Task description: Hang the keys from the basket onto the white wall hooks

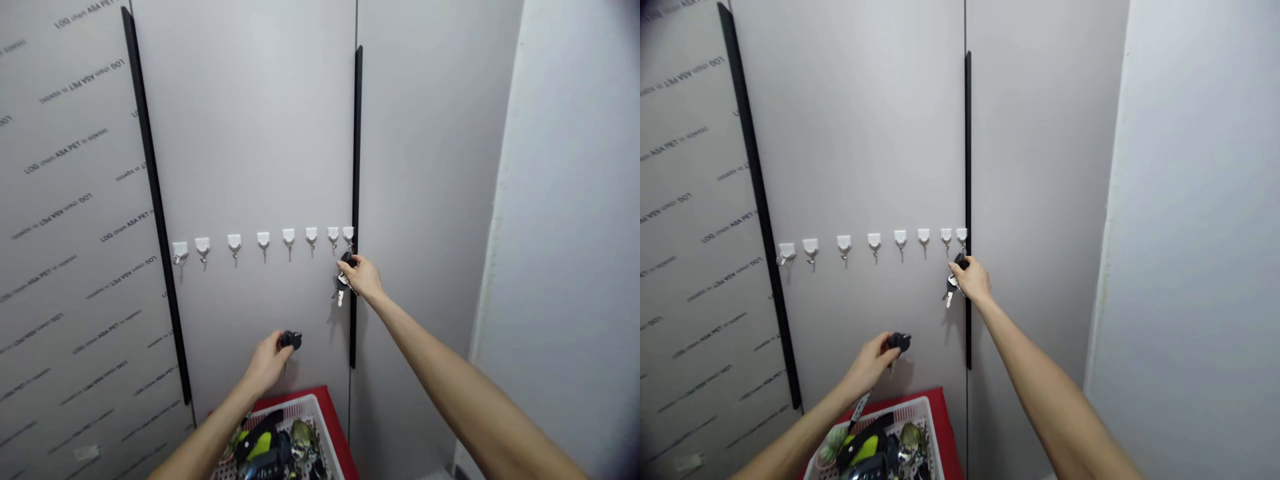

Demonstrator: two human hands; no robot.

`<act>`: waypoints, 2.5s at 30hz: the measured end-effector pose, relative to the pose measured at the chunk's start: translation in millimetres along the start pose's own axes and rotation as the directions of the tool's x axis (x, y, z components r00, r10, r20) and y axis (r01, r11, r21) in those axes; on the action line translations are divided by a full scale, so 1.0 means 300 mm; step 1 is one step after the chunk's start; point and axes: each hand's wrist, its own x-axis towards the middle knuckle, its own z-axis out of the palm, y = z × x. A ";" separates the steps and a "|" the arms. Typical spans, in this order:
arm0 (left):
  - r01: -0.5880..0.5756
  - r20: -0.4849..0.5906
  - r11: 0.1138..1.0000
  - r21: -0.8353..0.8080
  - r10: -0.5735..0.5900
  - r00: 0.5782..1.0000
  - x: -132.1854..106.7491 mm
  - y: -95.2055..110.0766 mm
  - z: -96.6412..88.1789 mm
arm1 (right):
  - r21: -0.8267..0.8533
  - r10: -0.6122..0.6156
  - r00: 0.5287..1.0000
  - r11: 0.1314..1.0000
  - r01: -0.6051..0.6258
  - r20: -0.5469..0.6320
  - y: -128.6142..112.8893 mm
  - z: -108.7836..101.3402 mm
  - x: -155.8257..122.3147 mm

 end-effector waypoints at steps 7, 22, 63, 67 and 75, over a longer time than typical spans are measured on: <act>0.137 0.068 0.991 -0.002 -0.137 0.988 -0.157 -0.194 -0.010 | -0.106 0.005 0.999 0.994 -0.010 -0.048 -0.068 -0.104 0.079; 0.019 0.121 0.975 0.223 -0.047 0.992 -0.330 -0.336 0.097 | 0.026 -0.183 0.609 0.966 0.258 0.772 0.097 0.179 -0.531; 0.207 0.294 0.620 -0.757 0.041 0.955 -0.022 0.044 -0.260 | 0.590 -0.442 0.392 0.560 -0.582 0.807 -0.277 0.211 -0.393; 0.233 0.242 0.820 -0.523 -0.119 0.963 -0.098 -0.073 -0.166 | 0.473 -0.324 0.425 0.824 -0.312 0.845 -0.161 0.276 -0.509; 0.204 -0.050 0.955 0.214 -0.198 0.979 -0.335 -0.404 -0.038 | 0.229 -0.274 0.504 0.962 0.151 0.819 0.107 0.410 -0.765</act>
